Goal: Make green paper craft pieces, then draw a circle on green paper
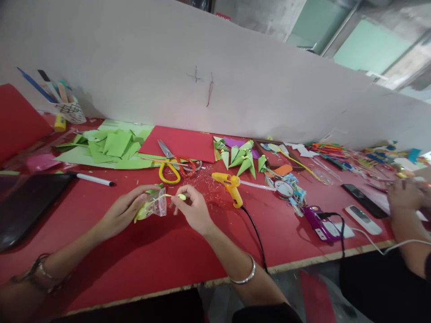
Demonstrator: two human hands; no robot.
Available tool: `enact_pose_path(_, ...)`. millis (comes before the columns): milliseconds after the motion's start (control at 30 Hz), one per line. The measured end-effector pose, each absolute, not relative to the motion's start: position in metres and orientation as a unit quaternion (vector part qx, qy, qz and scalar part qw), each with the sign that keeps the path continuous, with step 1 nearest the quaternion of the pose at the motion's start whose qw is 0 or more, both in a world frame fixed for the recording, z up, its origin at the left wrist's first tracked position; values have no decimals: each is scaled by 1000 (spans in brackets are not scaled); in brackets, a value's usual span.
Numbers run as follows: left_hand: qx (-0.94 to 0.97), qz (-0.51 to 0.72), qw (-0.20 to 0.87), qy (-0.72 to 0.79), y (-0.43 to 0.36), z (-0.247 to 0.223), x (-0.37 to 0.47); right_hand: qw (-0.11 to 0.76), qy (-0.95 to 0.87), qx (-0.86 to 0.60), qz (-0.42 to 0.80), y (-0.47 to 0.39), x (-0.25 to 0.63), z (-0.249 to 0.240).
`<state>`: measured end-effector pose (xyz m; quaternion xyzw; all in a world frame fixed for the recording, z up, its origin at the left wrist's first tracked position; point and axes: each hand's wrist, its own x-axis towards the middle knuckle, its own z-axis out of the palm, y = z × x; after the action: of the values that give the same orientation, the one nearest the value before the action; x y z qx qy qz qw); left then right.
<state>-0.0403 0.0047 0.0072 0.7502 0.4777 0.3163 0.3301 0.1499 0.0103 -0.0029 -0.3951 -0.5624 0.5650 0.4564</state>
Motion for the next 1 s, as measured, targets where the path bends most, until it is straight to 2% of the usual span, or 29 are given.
enact_pose_path(367,764,302,327,467,2,11,-38,446,-641,-425,458,9,150,-5)
enact_pose_path(1000,768,298,313,472,2,8,-39,455,-547,-321,625,11,150,-6)
